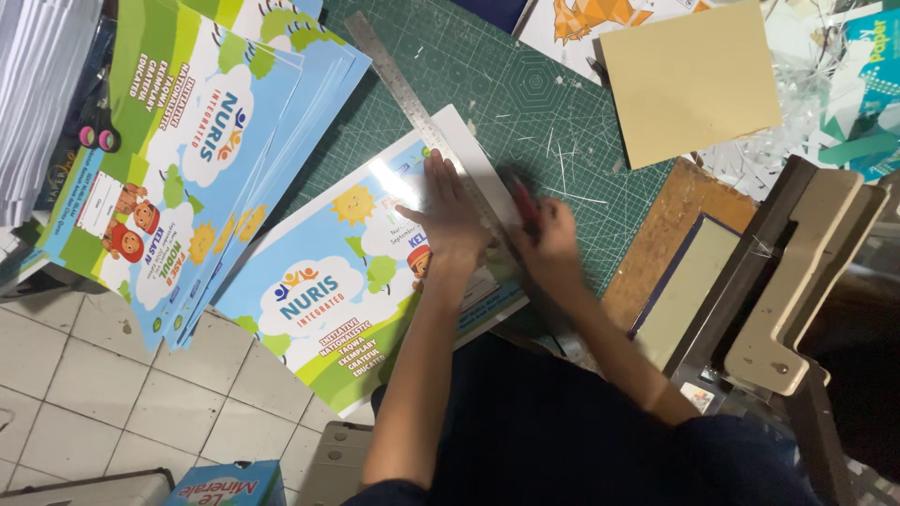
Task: The person organizes a stack of booklets by hand and then uses a ruler and a utility knife to trim the edges of the paper on a cutting mat.
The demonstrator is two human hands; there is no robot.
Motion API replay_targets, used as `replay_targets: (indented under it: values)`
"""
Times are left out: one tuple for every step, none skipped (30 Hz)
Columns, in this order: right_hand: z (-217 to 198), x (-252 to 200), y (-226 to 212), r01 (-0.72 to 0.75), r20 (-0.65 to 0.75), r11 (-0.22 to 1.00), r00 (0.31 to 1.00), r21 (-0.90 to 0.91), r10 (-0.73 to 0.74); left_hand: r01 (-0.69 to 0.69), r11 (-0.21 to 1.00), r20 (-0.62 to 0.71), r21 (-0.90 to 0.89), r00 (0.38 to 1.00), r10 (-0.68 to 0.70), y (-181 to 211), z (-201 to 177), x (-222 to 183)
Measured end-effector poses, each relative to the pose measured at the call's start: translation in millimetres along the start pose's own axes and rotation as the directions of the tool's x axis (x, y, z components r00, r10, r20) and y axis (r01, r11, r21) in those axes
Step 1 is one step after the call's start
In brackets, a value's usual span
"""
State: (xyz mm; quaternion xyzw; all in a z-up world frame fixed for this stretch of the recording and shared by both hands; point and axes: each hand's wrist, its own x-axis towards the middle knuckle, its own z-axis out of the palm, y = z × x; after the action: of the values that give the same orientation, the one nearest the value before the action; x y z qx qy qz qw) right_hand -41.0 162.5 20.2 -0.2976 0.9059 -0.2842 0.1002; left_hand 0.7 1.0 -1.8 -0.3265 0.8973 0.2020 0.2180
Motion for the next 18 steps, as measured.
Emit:
replay_targets:
  values:
    - [16.2,0.0,-2.8,0.060,-0.082,0.995,0.994,-0.080,-0.067,0.002,1.000,0.039,-0.027,0.999,-0.001,-0.4,1.3,-0.2]
    - [28.5,2.4,-5.8,0.115,-0.161,0.980,0.977,-0.162,-0.141,0.006,0.999,0.074,-0.052,0.997,-0.002,-1.4,0.5,0.4]
    - [37.1,3.6,-8.9,0.100,-0.182,0.981,0.975,-0.167,-0.131,0.010,0.997,0.108,-0.078,0.994,-0.002,-2.0,-1.0,0.8]
    - [42.0,2.9,-10.8,0.083,-0.201,0.981,0.973,-0.175,-0.118,0.000,0.998,0.063,-0.067,0.998,0.004,-1.6,-1.5,0.0]
    - [44.2,4.2,-11.4,0.066,-0.219,0.981,0.970,-0.182,-0.106,-0.010,0.998,0.018,-0.056,1.000,0.011,-1.6,-2.6,-0.2]
    - [43.9,6.9,-11.0,-0.087,-0.139,0.994,0.987,-0.060,0.078,-0.018,0.999,-0.026,-0.045,1.000,0.017,-1.5,-4.4,0.0]
    - [42.6,11.4,-9.8,-0.247,-0.035,0.968,0.968,0.047,0.249,-0.018,0.999,0.016,-0.028,1.000,0.019,-1.1,-6.6,0.5]
    - [39.0,14.0,-6.5,-0.411,0.091,0.902,0.911,0.134,0.402,-0.020,1.000,0.064,-0.011,0.998,0.021,-0.4,-8.0,-0.3]
    - [35.7,16.9,-2.7,-0.337,0.054,0.925,0.941,0.173,0.333,-0.023,1.000,0.113,0.006,0.993,0.022,0.5,-9.3,-1.3]
    - [33.0,22.2,1.9,-0.259,0.011,0.943,0.965,0.208,0.262,-0.015,1.000,0.145,-0.022,0.989,0.018,1.5,-11.3,-1.9]
    - [29.2,27.2,7.4,-0.178,-0.034,0.955,0.981,0.239,0.191,-0.006,0.999,0.178,-0.049,0.984,0.014,1.2,-14.1,-1.7]
    - [21.7,29.6,14.5,-0.210,0.005,0.937,0.976,0.281,0.217,0.006,0.997,0.210,-0.076,0.978,0.010,0.9,-17.0,-2.5]
    - [11.3,30.8,23.4,-0.243,0.046,0.915,0.969,0.321,0.241,0.012,0.996,0.197,-0.088,0.980,0.006,0.3,-19.5,-4.0]
    - [-1.4,31.2,33.7,-0.277,0.085,0.892,0.961,0.358,0.265,0.014,0.995,0.184,-0.100,0.983,0.005,-0.2,-21.5,-4.9]
    - [-15.6,31.8,45.8,-0.346,0.116,0.814,0.936,0.467,0.331,0.016,0.994,0.171,-0.112,0.985,0.004,-0.7,-22.8,-5.6]
    - [-31.5,27.8,59.4,-0.412,0.148,0.718,0.903,0.561,0.402,0.028,0.987,0.159,-0.157,0.987,-0.003,0.5,-21.5,-7.5]
    - [-50.2,20.7,74.6,-0.474,0.159,0.665,0.864,0.577,0.477,0.040,0.979,0.147,-0.201,0.989,-0.010,-0.2,-19.9,-8.9]
    - [-71.5,11.3,90.1,-0.528,0.163,0.607,0.817,0.594,0.553,0.042,0.969,0.137,-0.244,0.991,-0.009,-0.8,-18.8,-8.8]
